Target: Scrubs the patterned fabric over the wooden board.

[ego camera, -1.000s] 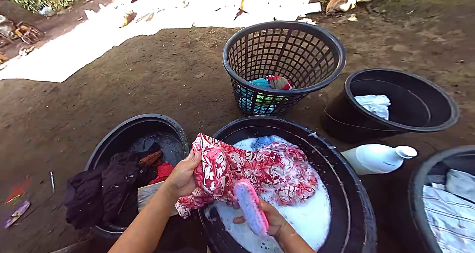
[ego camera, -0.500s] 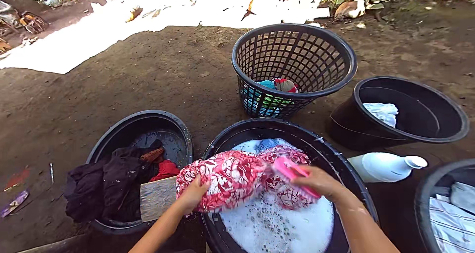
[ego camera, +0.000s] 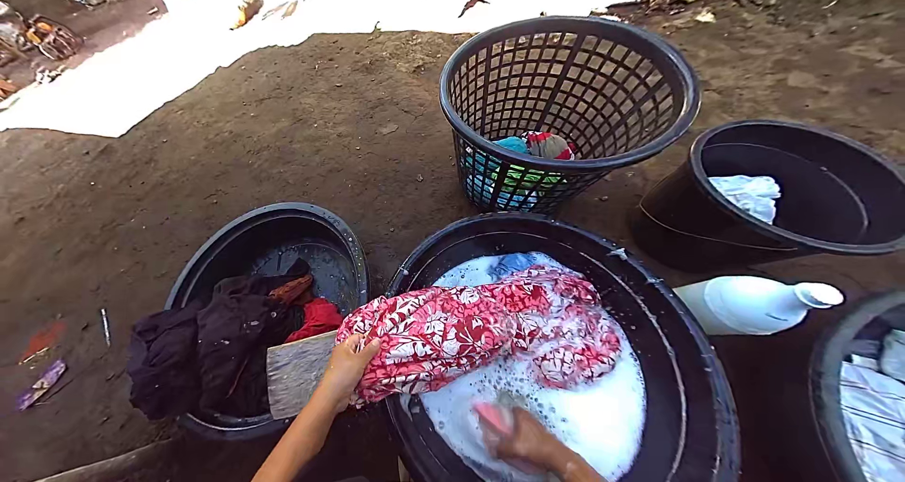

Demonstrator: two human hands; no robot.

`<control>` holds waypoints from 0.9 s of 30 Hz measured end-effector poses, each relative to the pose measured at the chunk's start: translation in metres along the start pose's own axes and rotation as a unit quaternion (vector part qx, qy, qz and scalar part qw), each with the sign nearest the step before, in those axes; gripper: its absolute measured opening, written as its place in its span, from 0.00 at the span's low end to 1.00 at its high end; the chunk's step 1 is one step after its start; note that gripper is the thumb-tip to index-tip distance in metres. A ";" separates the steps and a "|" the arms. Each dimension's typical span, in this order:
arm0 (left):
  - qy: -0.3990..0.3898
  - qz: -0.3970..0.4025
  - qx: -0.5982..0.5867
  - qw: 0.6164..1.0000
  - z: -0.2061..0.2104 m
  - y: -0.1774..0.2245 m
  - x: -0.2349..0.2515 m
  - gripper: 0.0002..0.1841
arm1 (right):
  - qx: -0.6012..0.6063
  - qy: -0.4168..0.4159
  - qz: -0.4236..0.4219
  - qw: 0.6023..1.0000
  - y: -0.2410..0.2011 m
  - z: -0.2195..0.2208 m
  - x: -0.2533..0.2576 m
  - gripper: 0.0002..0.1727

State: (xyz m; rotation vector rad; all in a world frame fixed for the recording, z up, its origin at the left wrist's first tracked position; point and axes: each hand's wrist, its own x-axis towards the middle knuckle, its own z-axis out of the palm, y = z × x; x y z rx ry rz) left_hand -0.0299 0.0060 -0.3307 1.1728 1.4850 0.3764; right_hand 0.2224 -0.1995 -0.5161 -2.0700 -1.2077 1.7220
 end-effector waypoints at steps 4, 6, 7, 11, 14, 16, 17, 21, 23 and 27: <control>0.027 -0.001 -0.034 0.999 -0.008 -0.005 0.000 0.11 | 0.413 -0.053 -0.177 0.892 -0.046 -0.050 -0.028 0.34; 0.039 -0.003 -0.034 0.999 -0.007 -0.007 0.002 0.11 | 0.435 0.036 -0.231 0.870 -0.091 -0.073 -0.036 0.35; 0.046 -0.003 -0.023 0.999 -0.006 -0.007 0.004 0.11 | 0.367 0.113 -0.216 0.898 -0.119 -0.080 -0.037 0.36; 0.056 0.005 0.004 0.998 -0.005 -0.009 0.006 0.11 | 0.112 0.236 -0.225 0.939 -0.230 -0.019 -0.038 0.49; 0.054 0.080 0.076 0.992 -0.017 -0.013 -0.006 0.14 | 0.041 0.208 -0.326 0.921 -0.256 0.043 -0.035 0.41; 0.065 0.087 0.197 0.974 -0.023 -0.011 -0.005 0.16 | -0.052 0.221 -0.264 0.937 -0.233 0.031 -0.020 0.38; 0.068 0.086 0.222 0.969 -0.025 -0.012 -0.004 0.16 | -0.080 0.258 -0.226 0.936 -0.209 0.014 -0.010 0.37; 0.092 0.098 0.237 0.962 -0.022 -0.012 -0.003 0.17 | -0.088 0.369 0.022 0.925 -0.100 -0.099 0.009 0.41; 0.091 0.093 0.276 0.952 -0.019 -0.008 -0.002 0.17 | -0.052 0.362 0.127 0.922 -0.087 -0.136 -0.001 0.45; 0.089 0.078 0.314 0.942 -0.013 -0.004 0.002 0.18 | -0.009 0.362 -0.109 0.926 -0.175 -0.051 -0.025 0.40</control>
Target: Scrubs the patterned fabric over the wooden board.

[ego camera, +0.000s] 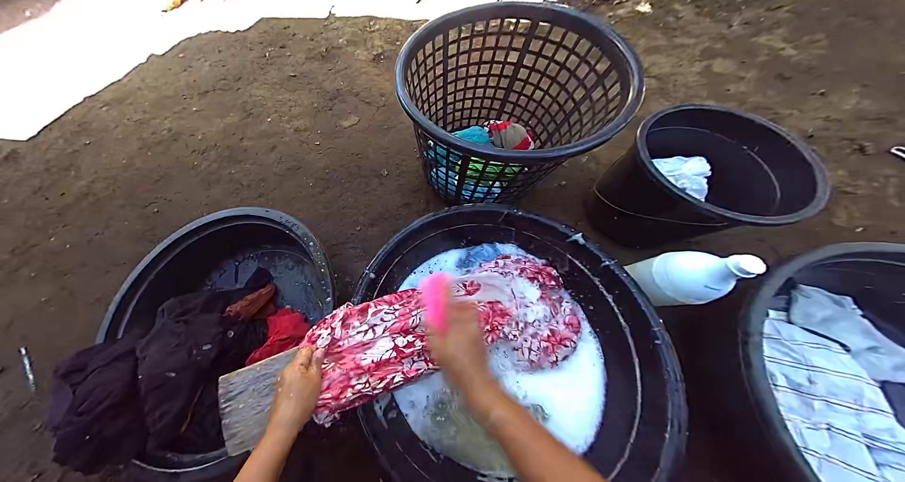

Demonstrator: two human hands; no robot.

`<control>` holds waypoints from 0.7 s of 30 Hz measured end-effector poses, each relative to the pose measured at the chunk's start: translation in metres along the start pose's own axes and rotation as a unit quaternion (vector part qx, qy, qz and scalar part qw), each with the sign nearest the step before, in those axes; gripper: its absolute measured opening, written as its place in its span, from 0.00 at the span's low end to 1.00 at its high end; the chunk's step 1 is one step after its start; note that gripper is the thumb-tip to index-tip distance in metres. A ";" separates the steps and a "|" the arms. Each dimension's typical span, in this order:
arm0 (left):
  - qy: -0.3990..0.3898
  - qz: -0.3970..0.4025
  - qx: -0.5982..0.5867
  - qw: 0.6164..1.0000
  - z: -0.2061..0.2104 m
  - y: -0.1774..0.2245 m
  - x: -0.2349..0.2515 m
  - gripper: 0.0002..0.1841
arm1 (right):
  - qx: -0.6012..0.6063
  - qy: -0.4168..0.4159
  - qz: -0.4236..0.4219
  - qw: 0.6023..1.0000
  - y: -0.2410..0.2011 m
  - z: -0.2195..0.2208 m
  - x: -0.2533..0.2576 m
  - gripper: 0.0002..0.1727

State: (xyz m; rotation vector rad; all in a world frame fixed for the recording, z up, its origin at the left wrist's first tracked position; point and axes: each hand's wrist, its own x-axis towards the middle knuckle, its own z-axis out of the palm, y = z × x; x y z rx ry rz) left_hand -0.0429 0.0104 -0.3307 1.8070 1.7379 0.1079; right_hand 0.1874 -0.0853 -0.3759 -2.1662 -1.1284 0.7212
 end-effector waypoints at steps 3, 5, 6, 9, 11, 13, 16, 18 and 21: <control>0.018 0.008 -0.020 1.000 0.000 -0.006 0.000 0.17 | 0.010 -0.167 -0.164 0.972 -0.061 0.054 -0.048 0.35; 0.034 0.002 -0.048 0.998 0.001 -0.011 0.000 0.17 | -0.010 -0.077 -0.155 0.985 -0.025 0.057 -0.030 0.34; 0.034 -0.010 -0.061 0.998 0.001 -0.011 -0.001 0.17 | -0.036 -0.026 -0.105 0.993 0.011 0.046 -0.011 0.35; 0.033 -0.020 -0.056 0.998 0.000 -0.007 -0.003 0.17 | -0.084 -0.019 0.125 0.988 0.115 -0.029 0.040 0.42; 0.033 -0.005 -0.037 0.999 0.002 -0.004 0.000 0.17 | -0.090 -0.010 0.226 0.970 0.144 -0.066 0.055 0.45; 0.034 0.010 -0.020 0.999 0.004 -0.004 0.004 0.17 | -0.056 0.010 0.204 0.977 0.114 -0.063 0.050 0.46; 0.041 0.011 -0.009 0.999 0.005 -0.007 0.004 0.17 | 0.007 -0.034 -0.015 0.999 0.008 0.011 -0.008 0.38; 0.041 0.010 0.000 0.999 0.004 -0.007 0.003 0.18 | 0.005 -0.124 -0.161 0.979 -0.036 0.044 -0.038 0.34; 0.037 0.001 -0.011 0.999 0.003 -0.008 0.003 0.19 | -0.031 -0.065 -0.099 0.992 0.015 0.039 -0.009 0.34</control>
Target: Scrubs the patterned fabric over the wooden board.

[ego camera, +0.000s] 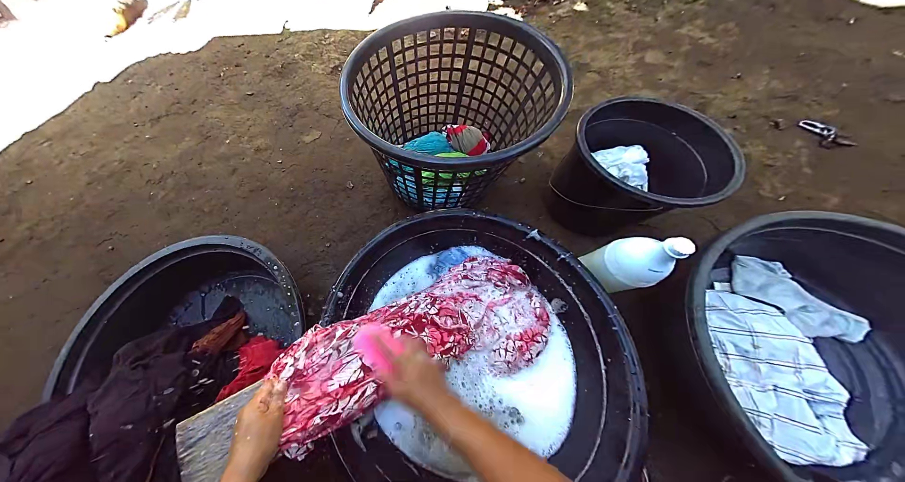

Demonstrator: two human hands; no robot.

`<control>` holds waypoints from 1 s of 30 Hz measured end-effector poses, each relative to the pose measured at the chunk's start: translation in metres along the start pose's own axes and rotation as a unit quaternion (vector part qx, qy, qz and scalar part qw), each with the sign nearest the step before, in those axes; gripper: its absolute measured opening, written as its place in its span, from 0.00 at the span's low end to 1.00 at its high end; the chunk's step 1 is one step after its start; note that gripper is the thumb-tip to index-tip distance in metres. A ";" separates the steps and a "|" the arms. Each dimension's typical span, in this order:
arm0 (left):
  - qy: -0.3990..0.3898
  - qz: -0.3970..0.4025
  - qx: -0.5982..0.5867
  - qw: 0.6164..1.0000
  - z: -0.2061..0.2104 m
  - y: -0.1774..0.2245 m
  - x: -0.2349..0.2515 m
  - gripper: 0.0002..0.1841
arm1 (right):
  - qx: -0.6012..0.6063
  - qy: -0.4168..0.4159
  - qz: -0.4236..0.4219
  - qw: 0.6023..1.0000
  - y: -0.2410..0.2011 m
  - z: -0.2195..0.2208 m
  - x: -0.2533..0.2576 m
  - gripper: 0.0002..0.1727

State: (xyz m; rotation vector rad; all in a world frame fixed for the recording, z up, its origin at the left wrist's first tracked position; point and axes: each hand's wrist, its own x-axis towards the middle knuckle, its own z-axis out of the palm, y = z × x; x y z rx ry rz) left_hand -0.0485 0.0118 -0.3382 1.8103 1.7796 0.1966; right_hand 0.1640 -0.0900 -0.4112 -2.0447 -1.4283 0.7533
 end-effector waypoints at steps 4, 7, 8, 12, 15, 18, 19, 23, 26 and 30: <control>-0.018 -0.011 0.039 0.999 -0.003 0.008 -0.001 0.19 | -0.045 0.014 0.265 0.963 0.128 -0.080 0.024 0.43; -0.037 0.019 0.002 0.999 -0.001 0.023 0.001 0.18 | 0.069 -0.002 0.301 0.951 0.158 -0.136 0.031 0.47; -0.035 0.035 -0.057 0.997 0.002 0.028 0.000 0.16 | 0.153 -0.031 0.273 0.949 0.158 -0.147 0.028 0.48; -0.108 -0.104 -0.469 0.870 0.026 0.056 -0.012 0.16 | 0.241 -0.308 0.159 0.906 0.140 -0.132 -0.007 0.28; -0.217 -0.194 -0.394 0.872 0.040 0.064 -0.022 0.26 | 0.074 -0.443 0.118 0.886 0.138 -0.063 -0.031 0.31; -0.373 -0.083 -0.129 0.915 0.036 0.059 -0.014 0.22 | 0.013 -0.393 0.124 0.911 0.154 -0.007 -0.057 0.40; -0.382 -0.040 -0.063 0.921 0.034 0.058 -0.009 0.24 | -0.019 -0.373 0.130 0.918 0.156 0.003 -0.065 0.37; -0.183 0.021 -0.221 0.958 0.025 0.051 -0.007 0.11 | 0.057 -0.343 0.149 0.926 0.153 0.009 -0.067 0.35; -0.004 -0.047 -0.460 0.887 0.018 0.049 0.001 0.13 | 0.327 -0.329 0.123 0.877 0.125 -0.030 -0.048 0.27; 0.083 -0.103 -0.432 0.892 0.016 0.036 0.007 0.18 | 0.370 -0.123 0.077 0.918 0.055 -0.071 -0.005 0.37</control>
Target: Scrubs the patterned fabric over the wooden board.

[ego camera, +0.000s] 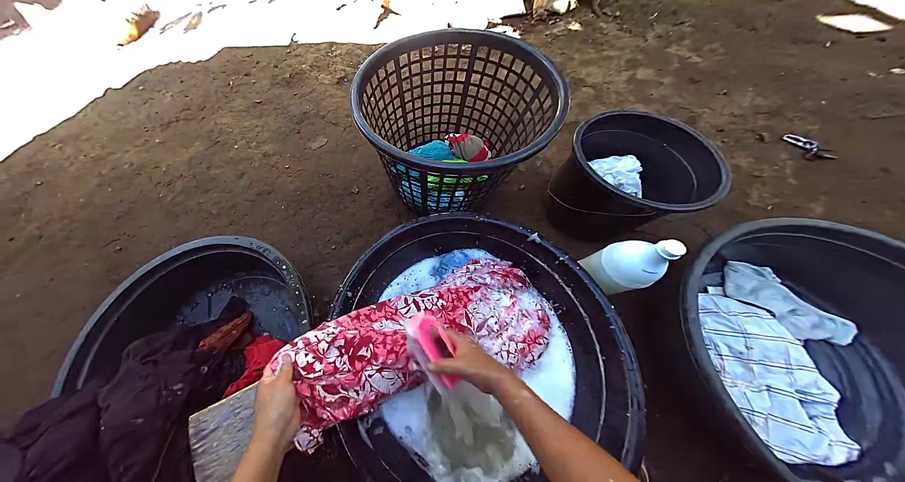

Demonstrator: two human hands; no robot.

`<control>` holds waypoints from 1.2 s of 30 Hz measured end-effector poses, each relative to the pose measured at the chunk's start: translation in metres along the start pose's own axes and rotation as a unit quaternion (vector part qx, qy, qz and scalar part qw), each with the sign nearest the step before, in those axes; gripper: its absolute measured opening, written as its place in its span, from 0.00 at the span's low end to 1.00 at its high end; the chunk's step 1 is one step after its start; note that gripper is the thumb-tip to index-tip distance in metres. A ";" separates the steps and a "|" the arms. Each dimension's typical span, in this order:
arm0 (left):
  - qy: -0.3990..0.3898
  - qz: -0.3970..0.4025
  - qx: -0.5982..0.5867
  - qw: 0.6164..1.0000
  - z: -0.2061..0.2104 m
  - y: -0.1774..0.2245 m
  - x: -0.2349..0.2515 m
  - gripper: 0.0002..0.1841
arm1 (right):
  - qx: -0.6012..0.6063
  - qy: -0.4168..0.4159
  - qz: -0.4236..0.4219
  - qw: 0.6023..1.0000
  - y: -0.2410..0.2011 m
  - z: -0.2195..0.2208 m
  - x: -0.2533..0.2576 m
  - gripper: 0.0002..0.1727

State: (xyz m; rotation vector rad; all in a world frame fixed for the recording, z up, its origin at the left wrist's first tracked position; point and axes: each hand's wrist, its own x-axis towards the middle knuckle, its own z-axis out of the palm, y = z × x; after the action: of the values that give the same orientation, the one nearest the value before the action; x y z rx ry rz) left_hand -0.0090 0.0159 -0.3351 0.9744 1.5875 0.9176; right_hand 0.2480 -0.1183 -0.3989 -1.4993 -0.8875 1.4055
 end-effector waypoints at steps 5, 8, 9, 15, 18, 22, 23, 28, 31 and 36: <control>-0.006 0.053 0.095 0.994 0.003 -0.007 -0.006 0.19 | -0.251 0.100 -0.127 0.955 -0.051 0.142 0.004 0.43; 0.019 0.030 0.079 0.996 -0.003 -0.006 -0.004 0.19 | -0.334 0.021 -0.117 0.935 -0.030 0.155 0.012 0.37; 0.030 0.027 0.093 0.995 -0.005 -0.007 -0.002 0.19 | -0.364 0.075 -0.109 0.922 -0.014 0.136 0.018 0.36; 0.031 0.026 0.194 0.980 -0.006 -0.005 -0.001 0.20 | -0.354 0.232 0.211 0.881 0.021 -0.034 0.028 0.45; 0.018 0.041 0.228 0.973 -0.001 -0.005 -0.001 0.20 | -0.308 0.235 0.119 0.914 -0.020 0.015 0.025 0.44; 0.014 0.049 0.235 0.971 -0.007 -0.005 -0.002 0.18 | -0.335 0.018 -0.084 0.938 -0.051 0.148 0.010 0.37; 0.011 0.051 0.231 0.971 -0.008 -0.006 0.000 0.18 | -0.347 0.006 -0.080 0.934 -0.047 0.145 0.016 0.37; 0.024 0.022 0.244 0.969 -0.008 -0.002 -0.002 0.18 | -0.359 0.212 0.161 0.894 0.026 -0.030 0.028 0.42; -0.012 0.011 0.205 0.979 0.004 0.007 -0.005 0.18 | -0.275 0.224 0.229 0.907 0.024 -0.108 0.015 0.46; -0.152 -0.024 -0.129 0.980 0.005 0.011 -0.019 0.17 | 0.133 0.326 0.027 0.936 0.032 -0.123 0.002 0.40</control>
State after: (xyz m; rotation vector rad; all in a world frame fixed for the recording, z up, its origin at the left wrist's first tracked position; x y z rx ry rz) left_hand 0.0008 0.0031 -0.3188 0.8445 1.1964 0.8699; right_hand 0.3683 -0.1429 -0.4321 -1.6293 -0.2329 0.9123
